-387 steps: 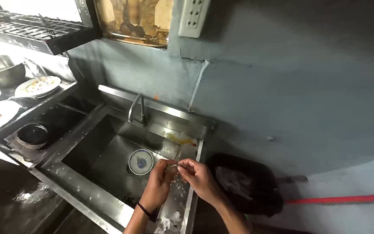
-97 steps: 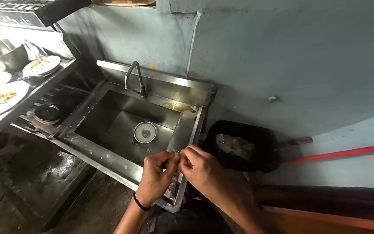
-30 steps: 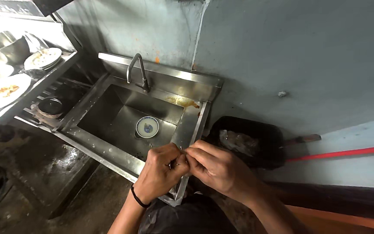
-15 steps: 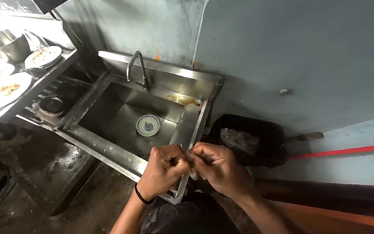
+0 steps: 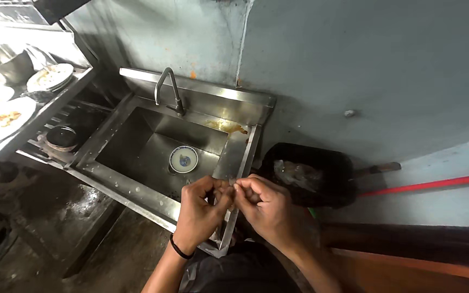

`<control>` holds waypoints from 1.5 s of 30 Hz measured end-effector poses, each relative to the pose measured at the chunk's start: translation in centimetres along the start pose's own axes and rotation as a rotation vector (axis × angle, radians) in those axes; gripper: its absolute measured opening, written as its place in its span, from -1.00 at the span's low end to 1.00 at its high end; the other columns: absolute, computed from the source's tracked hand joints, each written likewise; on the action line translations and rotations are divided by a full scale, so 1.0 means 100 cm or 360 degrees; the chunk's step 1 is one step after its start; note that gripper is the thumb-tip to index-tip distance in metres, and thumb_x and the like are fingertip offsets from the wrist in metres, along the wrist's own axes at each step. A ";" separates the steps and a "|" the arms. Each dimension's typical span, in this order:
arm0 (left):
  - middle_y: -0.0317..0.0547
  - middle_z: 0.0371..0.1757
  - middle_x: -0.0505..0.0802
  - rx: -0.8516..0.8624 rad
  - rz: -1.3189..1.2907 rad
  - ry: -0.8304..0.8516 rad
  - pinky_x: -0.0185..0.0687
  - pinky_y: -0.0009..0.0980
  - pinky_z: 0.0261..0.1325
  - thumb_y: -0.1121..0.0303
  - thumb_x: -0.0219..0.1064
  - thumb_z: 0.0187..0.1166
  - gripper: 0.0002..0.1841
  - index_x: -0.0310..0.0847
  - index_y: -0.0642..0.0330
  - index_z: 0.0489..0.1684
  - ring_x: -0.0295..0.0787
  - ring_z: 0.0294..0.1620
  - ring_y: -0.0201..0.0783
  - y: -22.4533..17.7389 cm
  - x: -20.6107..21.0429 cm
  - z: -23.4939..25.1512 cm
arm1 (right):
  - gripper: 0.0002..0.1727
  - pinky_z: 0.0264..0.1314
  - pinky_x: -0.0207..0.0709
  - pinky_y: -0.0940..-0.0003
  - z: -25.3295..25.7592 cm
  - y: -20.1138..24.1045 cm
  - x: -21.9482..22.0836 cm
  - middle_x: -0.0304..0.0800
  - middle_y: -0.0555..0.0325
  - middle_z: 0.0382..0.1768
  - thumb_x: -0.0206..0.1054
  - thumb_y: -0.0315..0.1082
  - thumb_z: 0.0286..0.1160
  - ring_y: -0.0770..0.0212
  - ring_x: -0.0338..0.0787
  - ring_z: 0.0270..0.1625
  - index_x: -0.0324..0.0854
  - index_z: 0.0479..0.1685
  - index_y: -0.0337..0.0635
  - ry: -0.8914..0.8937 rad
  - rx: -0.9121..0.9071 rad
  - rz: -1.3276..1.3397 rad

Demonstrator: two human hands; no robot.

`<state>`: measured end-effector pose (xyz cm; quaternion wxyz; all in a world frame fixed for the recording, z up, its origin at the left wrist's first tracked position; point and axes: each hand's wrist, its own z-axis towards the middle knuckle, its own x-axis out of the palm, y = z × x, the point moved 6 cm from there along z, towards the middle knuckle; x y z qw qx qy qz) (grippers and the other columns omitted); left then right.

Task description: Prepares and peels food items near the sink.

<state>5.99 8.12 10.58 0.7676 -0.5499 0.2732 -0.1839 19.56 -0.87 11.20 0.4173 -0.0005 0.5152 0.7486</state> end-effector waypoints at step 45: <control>-0.23 -0.54 0.77 -0.0121 -0.0267 0.0288 0.61 -0.52 -0.50 0.52 0.39 0.48 -0.94 0.79 0.28 -0.28 0.64 -0.59 -0.45 0.012 0.008 -0.007 | -0.93 -0.64 0.56 0.57 -0.010 -0.008 0.003 0.71 0.40 -0.54 0.36 -0.27 0.52 0.46 0.64 -0.62 0.73 -0.20 0.00 0.0234 0.0341 0.0397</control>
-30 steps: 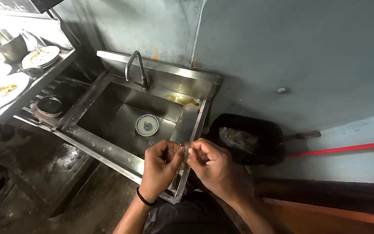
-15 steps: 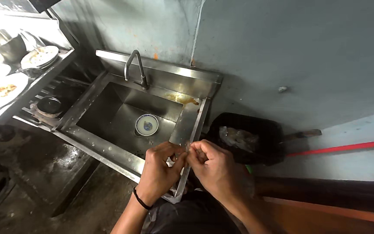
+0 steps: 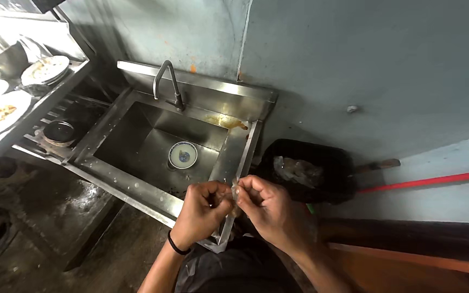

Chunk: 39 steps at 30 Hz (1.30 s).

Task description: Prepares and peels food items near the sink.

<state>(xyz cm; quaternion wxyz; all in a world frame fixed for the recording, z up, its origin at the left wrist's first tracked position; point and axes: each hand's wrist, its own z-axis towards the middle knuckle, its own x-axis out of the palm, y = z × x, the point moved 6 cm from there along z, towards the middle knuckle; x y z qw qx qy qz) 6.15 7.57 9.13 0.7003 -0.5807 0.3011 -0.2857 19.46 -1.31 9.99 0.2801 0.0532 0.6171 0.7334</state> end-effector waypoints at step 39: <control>-0.32 -0.19 0.84 0.0216 0.0442 -0.0466 0.73 -0.48 -0.38 0.41 0.42 0.53 -0.91 0.83 0.12 -0.15 0.73 -0.39 -0.43 -0.003 0.000 -0.005 | -0.93 -0.49 0.58 0.64 0.015 0.004 0.003 0.69 0.41 -0.49 0.42 -0.26 0.35 0.57 0.62 -0.52 0.76 -0.32 -0.02 -0.0108 -0.0099 -0.0755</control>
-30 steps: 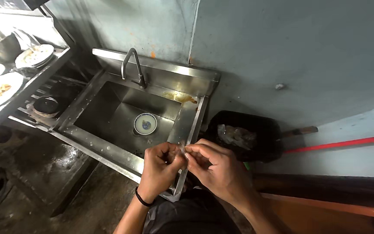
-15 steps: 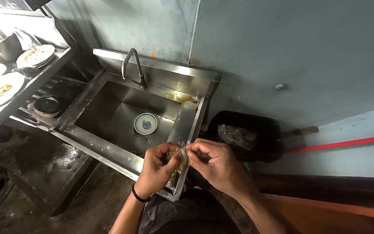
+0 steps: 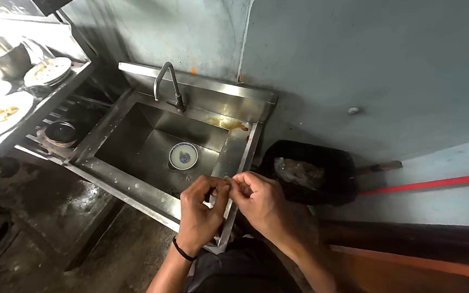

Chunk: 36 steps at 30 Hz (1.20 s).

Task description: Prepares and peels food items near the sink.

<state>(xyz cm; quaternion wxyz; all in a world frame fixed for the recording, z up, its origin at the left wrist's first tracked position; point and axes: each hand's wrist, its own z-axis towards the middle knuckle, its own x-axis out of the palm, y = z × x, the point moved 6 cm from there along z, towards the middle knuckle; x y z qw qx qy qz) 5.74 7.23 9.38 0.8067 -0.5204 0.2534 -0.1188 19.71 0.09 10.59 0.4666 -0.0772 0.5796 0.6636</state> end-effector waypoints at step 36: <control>0.03 0.04 0.81 -0.0256 -0.0848 -0.0029 0.82 -0.36 -0.22 0.46 0.37 0.63 -0.84 0.82 0.24 0.02 0.78 -0.25 -0.23 0.016 -0.010 0.003 | -0.66 -0.19 0.84 -0.07 -0.014 -0.136 -0.071 0.87 -0.11 -0.10 0.17 -0.25 0.81 -0.05 0.91 -0.24 0.64 0.31 -0.27 0.0148 0.0962 0.0167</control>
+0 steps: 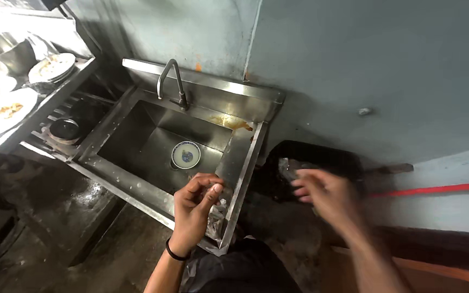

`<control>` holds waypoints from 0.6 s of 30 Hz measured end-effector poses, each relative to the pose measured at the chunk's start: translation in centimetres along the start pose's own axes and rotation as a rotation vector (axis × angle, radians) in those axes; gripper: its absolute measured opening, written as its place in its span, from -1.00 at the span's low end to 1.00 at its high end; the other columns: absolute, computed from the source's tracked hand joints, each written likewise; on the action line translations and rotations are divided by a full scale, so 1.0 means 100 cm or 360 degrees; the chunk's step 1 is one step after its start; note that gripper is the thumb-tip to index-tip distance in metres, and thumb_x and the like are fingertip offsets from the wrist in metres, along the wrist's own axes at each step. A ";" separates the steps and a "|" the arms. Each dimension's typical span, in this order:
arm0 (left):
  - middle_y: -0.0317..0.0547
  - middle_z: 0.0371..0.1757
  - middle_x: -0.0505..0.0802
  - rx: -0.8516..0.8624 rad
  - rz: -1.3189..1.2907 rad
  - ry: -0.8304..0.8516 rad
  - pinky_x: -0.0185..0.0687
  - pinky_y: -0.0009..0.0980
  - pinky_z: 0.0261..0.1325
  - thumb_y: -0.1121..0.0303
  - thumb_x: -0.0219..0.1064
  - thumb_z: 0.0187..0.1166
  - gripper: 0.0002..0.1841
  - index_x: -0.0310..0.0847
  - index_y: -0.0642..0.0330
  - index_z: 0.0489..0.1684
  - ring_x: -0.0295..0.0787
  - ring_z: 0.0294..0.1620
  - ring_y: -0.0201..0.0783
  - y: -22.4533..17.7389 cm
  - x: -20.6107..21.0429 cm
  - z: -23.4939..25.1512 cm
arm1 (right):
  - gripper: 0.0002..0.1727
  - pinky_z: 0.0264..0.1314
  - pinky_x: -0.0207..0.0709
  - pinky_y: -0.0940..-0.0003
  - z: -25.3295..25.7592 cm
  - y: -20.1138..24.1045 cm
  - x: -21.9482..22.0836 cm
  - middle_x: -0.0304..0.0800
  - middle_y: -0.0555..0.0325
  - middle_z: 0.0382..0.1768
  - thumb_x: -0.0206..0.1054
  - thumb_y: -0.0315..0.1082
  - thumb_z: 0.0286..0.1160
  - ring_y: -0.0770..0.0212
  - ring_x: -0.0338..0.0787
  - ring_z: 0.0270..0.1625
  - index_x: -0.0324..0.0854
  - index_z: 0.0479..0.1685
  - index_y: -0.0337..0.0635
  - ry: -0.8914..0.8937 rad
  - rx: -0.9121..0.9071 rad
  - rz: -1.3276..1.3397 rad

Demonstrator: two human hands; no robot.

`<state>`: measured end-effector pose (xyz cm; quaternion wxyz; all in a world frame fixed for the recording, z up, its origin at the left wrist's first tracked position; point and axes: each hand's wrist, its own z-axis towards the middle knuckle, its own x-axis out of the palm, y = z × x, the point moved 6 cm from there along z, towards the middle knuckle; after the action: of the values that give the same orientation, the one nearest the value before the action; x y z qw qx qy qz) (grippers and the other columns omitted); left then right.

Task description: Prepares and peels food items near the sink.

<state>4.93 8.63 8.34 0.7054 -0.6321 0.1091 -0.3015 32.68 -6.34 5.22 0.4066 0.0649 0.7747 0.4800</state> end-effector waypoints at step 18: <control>0.03 -0.06 0.89 0.0101 0.0159 -0.0198 0.89 -0.36 -0.20 0.49 0.49 0.51 -0.85 0.88 0.30 -0.07 0.88 -0.24 -0.20 -0.013 0.024 -0.012 | -0.69 -0.37 0.70 0.70 -0.068 0.121 0.072 0.77 0.41 -0.20 0.43 -0.24 0.47 0.62 0.72 -0.36 0.85 0.16 -0.05 -0.0102 -0.0975 0.0133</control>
<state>5.79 6.31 9.95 0.7447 -0.6207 0.0869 -0.2294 19.64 -1.06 12.21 0.4113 -0.0137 0.5774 0.7052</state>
